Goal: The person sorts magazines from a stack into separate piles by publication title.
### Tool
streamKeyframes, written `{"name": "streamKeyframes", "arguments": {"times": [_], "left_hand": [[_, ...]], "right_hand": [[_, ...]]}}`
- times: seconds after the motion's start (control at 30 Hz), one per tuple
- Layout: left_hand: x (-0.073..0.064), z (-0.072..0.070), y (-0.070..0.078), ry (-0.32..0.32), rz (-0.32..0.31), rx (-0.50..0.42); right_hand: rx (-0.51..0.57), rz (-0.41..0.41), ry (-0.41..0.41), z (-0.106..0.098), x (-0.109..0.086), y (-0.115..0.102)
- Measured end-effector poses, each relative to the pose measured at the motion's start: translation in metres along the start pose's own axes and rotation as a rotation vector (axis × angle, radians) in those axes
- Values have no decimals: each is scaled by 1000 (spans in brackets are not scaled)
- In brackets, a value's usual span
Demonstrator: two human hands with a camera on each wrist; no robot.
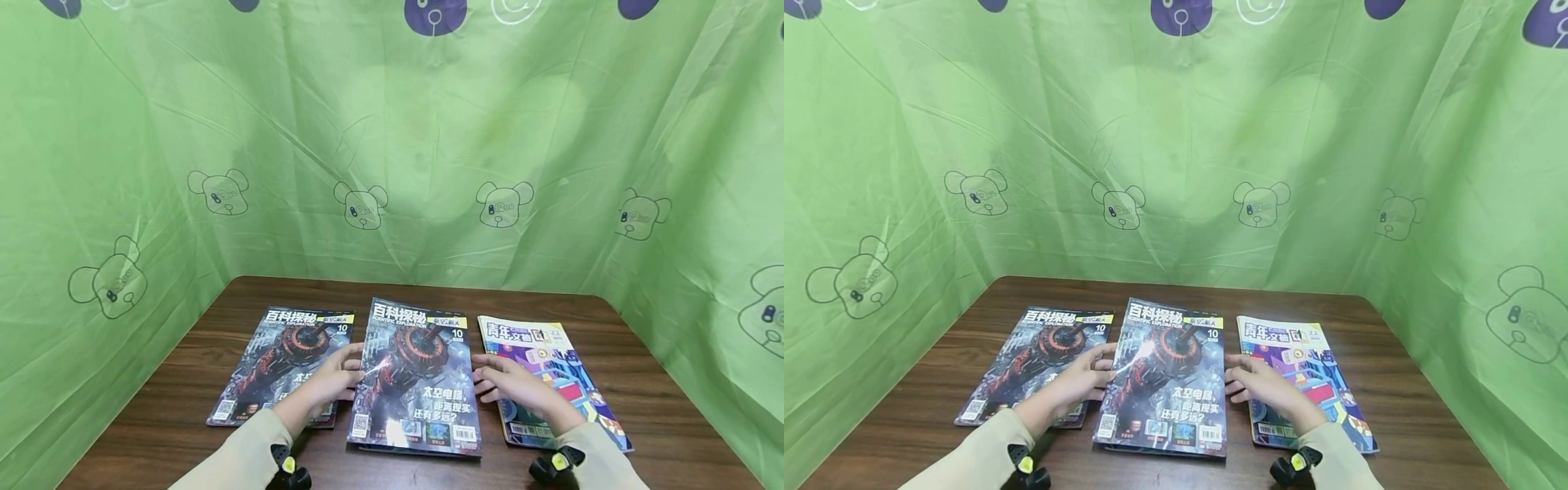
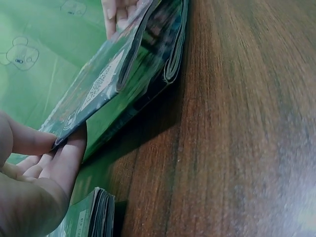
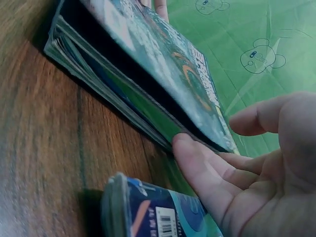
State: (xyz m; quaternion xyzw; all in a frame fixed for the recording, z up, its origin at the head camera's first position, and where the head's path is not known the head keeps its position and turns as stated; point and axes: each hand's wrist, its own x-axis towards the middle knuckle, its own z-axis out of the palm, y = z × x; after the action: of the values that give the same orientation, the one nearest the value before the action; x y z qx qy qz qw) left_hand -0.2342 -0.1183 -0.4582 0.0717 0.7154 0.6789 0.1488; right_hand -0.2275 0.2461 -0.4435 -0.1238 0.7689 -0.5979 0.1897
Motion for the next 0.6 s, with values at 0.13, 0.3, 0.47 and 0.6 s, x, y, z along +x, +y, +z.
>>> {"name": "streamKeyframes", "arguments": {"times": [0.13,0.3,0.47,0.6], "left_hand": [[0,0,-1,3,-2,-10],[2,-2,-2,6,-11,-26],[2,-6,0,28,-14,-19],[1,-10,3,48,-21,-5]], "right_hand": [[72,16,1,2,1,1],[157,20,-29,6,2,2],[190,7,-44,10,5,1],[195,-5,-57,14,7,-1]]}}
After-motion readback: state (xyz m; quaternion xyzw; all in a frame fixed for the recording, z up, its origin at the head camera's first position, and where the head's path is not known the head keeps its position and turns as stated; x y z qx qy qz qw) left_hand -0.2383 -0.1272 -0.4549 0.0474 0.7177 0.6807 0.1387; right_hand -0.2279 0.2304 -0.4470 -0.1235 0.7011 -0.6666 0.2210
